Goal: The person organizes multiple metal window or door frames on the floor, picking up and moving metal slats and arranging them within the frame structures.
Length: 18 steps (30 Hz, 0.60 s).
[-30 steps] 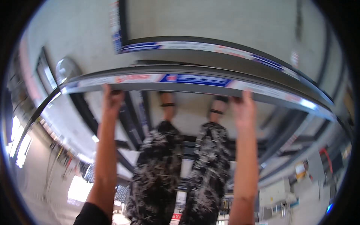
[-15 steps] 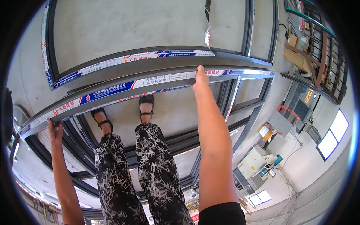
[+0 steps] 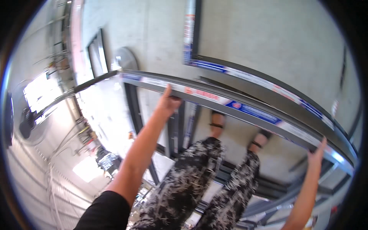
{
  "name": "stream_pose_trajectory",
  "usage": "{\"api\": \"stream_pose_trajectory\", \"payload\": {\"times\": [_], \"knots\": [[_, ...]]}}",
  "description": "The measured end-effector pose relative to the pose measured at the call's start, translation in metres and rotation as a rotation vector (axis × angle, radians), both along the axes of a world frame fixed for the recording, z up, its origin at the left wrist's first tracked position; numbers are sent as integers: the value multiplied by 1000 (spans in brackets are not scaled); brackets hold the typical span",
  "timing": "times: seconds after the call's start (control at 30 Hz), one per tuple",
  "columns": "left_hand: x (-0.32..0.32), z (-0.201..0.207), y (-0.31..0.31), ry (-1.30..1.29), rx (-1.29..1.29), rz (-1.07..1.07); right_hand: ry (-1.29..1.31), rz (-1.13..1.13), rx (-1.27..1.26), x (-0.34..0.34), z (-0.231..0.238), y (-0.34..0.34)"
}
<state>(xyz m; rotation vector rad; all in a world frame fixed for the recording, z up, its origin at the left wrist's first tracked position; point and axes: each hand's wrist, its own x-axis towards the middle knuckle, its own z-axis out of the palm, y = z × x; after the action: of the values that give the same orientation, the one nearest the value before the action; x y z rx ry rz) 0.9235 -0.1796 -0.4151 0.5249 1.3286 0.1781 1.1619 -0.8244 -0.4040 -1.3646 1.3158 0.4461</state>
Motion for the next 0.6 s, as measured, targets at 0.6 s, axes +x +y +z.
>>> {"api": "stream_pose_trajectory", "payload": {"times": [0.6], "knots": [[-15, 29, 106, 321, -94, -395, 7, 484, 311, -113, 72, 131]]}}
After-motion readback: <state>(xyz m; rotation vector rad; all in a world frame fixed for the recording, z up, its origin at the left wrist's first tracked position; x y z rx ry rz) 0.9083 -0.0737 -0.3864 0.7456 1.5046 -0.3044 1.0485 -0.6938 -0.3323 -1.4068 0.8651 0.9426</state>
